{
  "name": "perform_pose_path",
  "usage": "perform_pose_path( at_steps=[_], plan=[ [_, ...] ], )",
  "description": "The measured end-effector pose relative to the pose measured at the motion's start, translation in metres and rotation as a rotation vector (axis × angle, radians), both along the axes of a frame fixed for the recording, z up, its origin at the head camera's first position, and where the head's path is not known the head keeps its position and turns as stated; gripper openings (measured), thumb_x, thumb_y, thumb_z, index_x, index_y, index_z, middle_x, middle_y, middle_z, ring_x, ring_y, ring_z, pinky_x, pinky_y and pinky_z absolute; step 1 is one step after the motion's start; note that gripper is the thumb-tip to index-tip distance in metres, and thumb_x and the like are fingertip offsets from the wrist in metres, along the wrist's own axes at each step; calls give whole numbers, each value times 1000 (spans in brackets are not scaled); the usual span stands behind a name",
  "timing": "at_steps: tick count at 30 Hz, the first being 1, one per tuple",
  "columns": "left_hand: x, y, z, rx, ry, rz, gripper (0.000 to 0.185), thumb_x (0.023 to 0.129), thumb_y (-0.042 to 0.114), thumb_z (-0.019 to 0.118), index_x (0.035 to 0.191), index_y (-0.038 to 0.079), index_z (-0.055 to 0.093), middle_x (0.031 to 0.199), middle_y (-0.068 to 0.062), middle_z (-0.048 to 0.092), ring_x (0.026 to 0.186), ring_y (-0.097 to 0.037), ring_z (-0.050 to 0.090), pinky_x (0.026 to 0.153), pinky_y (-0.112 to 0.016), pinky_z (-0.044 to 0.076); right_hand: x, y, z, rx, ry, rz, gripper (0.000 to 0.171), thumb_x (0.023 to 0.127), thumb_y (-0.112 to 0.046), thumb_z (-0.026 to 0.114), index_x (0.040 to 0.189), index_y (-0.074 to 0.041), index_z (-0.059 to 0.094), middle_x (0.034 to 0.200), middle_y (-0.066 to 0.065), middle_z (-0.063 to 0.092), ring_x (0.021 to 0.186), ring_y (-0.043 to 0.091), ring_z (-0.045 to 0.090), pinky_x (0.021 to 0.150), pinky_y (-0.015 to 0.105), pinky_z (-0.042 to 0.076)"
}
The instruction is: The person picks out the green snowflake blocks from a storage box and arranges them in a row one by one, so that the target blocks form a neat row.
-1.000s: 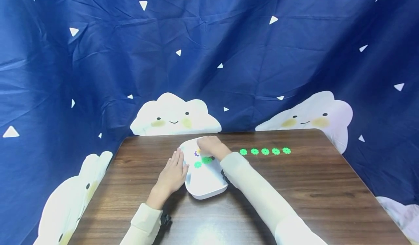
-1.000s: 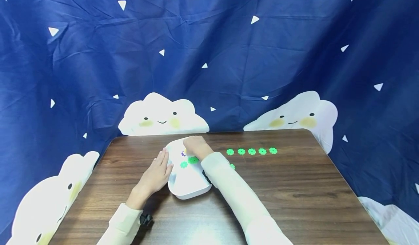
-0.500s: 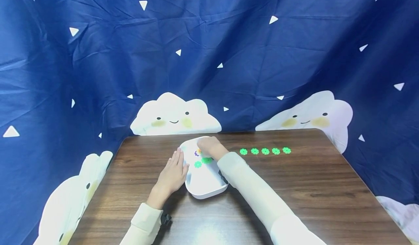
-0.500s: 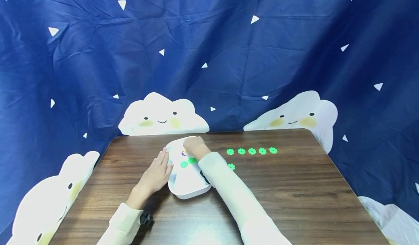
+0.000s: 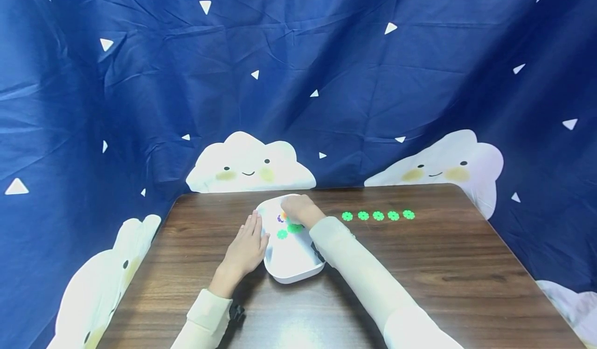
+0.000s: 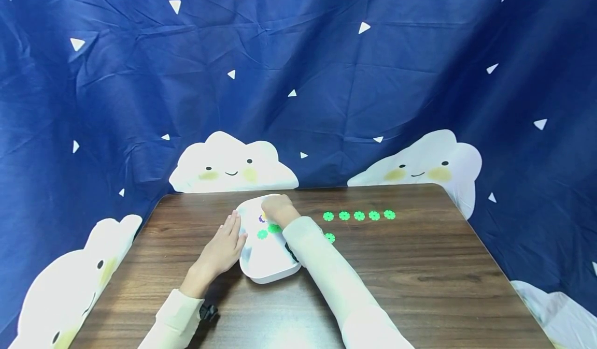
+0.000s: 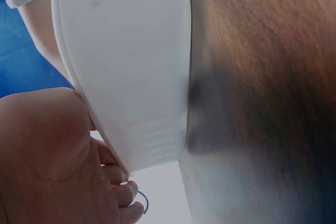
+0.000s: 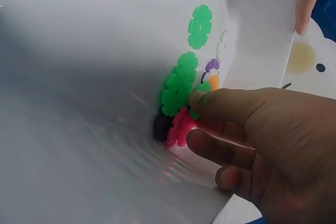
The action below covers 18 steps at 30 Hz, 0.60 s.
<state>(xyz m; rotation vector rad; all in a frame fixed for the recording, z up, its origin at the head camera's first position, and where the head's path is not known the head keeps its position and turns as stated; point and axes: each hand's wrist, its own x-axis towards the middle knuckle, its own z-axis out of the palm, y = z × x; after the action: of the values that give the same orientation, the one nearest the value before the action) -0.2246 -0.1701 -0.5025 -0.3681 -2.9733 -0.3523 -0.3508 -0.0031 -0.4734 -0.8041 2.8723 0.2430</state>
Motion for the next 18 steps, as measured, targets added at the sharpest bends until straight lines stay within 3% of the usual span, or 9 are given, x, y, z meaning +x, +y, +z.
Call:
perform_pose_path(
  at_steps=[12, 18],
  plan=[
    [0, 1, 0, -1, 0, 4, 64, 106, 37, 33, 153, -5, 22, 163, -21, 15, 152, -33, 16, 122, -51, 25, 6, 5, 5, -35, -40, 1, 16, 94, -17, 63, 109, -21, 60, 102, -2, 65, 87, 16, 56, 93, 34, 53],
    [-1, 0, -1, -7, 0, 8, 64, 106, 37, 32, 153, -5, 22, 163, -20, 15, 152, -33, 16, 121, -51, 25, 5, 7, 5, -74, -32, 37, 22, 95, -20, 64, 117, -19, 61, 113, -1, 66, 91, 15, 58, 95, 35, 54]
  ],
)
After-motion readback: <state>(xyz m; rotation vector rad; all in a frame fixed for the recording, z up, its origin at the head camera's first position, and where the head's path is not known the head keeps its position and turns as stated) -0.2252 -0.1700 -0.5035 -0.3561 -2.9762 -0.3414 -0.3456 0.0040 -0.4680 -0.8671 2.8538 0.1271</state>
